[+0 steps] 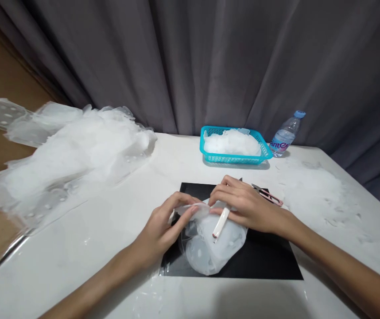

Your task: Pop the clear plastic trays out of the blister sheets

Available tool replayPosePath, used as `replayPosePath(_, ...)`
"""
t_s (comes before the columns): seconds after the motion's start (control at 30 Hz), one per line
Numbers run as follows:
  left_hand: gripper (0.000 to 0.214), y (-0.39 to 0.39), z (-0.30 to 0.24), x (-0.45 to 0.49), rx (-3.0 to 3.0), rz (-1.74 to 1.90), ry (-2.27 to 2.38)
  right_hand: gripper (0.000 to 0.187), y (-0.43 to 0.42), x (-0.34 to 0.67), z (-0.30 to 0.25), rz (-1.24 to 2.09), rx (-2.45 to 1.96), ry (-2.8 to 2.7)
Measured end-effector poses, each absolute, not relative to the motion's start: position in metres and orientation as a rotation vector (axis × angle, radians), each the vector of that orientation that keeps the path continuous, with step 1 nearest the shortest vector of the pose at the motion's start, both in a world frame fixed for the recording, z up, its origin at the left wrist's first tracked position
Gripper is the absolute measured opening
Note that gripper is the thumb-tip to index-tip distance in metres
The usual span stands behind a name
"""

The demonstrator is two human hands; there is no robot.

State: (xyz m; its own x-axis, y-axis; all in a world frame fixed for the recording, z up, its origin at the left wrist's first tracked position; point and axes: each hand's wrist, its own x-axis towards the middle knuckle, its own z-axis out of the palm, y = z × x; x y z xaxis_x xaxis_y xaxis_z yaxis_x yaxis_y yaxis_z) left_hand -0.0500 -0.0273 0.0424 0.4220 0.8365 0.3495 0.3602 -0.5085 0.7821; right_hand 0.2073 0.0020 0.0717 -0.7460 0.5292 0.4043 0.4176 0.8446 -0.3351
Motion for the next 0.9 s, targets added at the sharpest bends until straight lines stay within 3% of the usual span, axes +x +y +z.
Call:
replayPosePath(0.17,0.026,-0.028,0.042,-0.05,2.12,1.014,0.985,0.013,-0.002,0.203,0.071,0.194,-0.672,-2.499)
replayPosePath(0.3,0.009,-0.029,0.045,-0.052,2.235,0.975,1.021,0.015,-0.005,0.199,0.071,0.077,-0.677,-2.502)
replayPosePath(0.67,0.008,-0.024,0.046,-0.054,2.338,1.015,1.008,0.027,-0.003,0.201,0.073,-0.103,-0.686,-2.514)
replayPosePath(0.9,0.013,-0.018,0.045,-0.059,2.243,1.004,1.182,0.026,0.005,0.228,0.084,0.032,-0.974,-2.655)
